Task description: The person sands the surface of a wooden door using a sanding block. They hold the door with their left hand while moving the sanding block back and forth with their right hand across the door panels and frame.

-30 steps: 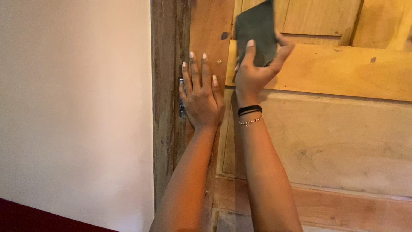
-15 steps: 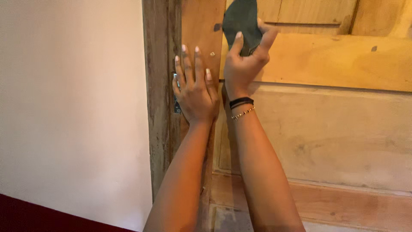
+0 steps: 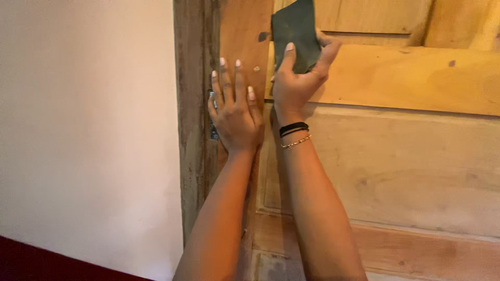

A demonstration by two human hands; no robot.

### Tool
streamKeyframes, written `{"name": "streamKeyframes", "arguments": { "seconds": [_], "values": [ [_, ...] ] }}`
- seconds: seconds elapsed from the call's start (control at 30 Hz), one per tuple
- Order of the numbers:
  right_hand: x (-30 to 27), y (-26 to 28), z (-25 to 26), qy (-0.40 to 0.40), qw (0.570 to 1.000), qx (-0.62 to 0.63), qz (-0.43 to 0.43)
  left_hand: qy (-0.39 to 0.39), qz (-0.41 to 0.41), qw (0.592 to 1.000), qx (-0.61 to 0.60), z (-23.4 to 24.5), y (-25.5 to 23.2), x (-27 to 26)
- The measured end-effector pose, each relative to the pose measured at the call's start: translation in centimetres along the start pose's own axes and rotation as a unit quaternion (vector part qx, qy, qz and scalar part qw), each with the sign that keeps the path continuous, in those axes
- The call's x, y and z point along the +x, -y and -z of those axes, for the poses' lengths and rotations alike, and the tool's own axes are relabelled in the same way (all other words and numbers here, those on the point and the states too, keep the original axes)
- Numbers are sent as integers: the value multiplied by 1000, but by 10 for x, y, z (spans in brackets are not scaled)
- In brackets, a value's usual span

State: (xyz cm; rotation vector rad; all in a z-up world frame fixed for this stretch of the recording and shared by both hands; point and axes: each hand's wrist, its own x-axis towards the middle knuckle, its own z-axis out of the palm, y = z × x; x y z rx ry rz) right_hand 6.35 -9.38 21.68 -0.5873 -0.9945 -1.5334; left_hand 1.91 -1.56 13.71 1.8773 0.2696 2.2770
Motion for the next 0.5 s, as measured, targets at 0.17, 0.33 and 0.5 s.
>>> {"name": "streamKeyframes", "arguments": {
  "seconds": [0.17,0.33,0.5],
  "values": [
    [1,15,-1,6,987,39,-159,8,6,1000,-10,0,1,-1],
    [11,23,12,33,982,61,-175,2,-3,1000,22,-3,2,0],
    [41,14,69,76,996,-15,46,25,6,1000,-1,4,-2,-4]
  ]
}}
